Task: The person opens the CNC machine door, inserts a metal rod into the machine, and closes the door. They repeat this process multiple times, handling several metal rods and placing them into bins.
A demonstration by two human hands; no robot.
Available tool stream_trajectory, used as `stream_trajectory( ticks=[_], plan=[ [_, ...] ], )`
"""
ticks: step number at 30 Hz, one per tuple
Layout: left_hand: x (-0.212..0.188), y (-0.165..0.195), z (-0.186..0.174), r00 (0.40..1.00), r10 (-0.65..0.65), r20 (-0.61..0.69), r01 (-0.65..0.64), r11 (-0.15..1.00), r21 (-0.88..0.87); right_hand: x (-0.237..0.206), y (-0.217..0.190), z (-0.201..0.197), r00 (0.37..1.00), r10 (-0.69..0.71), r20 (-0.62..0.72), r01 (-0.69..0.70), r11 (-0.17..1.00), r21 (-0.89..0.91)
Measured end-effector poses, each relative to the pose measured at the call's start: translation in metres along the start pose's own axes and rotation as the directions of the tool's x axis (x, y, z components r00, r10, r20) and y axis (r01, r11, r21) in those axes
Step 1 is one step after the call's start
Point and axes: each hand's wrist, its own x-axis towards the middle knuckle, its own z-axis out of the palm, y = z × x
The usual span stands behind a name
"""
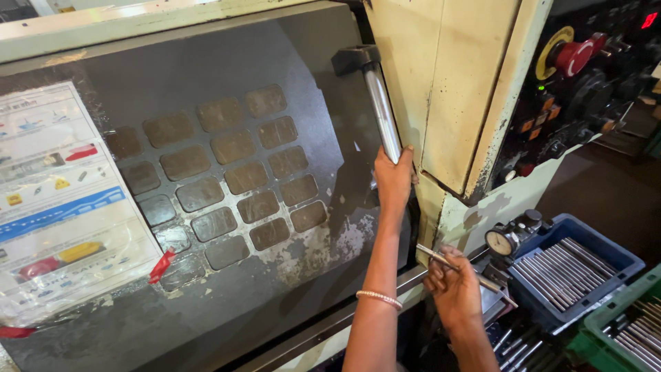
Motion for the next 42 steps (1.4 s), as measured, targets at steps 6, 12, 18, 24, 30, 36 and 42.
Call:
stream_trajectory(
  ticks=[6,12,18,24,30,36,42],
  plan=[
    [-0.006,0.008,-0.003,1.0,0.018,-0.024,-0.017,0.999,0.043,0.002,-0.006,0.0,0.994,0.098,0.041,-0.098,0.995,0.011],
    [-0.013,0.037,-0.039,0.998,0.014,-0.055,-0.005,0.989,0.148,0.006,0.006,0.006,0.986,0.086,0.146,-0.095,0.994,0.06],
    [-0.026,0.07,-0.108,0.999,0.014,-0.041,-0.007,0.985,0.175,-0.007,0.032,0.024,0.975,0.162,0.149,-0.174,0.983,0.065],
    [-0.038,0.108,-0.19,1.0,-0.019,0.01,0.018,0.995,0.097,-0.017,0.057,0.044,0.958,0.202,0.203,-0.215,0.976,0.046],
    [-0.064,0.16,-0.274,0.98,-0.124,-0.156,0.141,0.985,0.102,-0.031,0.092,0.071,0.939,0.279,0.201,-0.281,0.959,-0.018],
    [-0.08,0.216,-0.359,0.96,-0.136,-0.243,0.169,0.978,0.121,-0.049,0.137,0.117,0.904,0.401,0.146,-0.394,0.916,-0.072],
    [-0.072,0.27,-0.405,0.822,0.057,-0.567,0.29,0.814,0.504,-0.044,0.182,0.176,0.864,0.424,0.27,-0.389,0.904,-0.177]
  ],
)
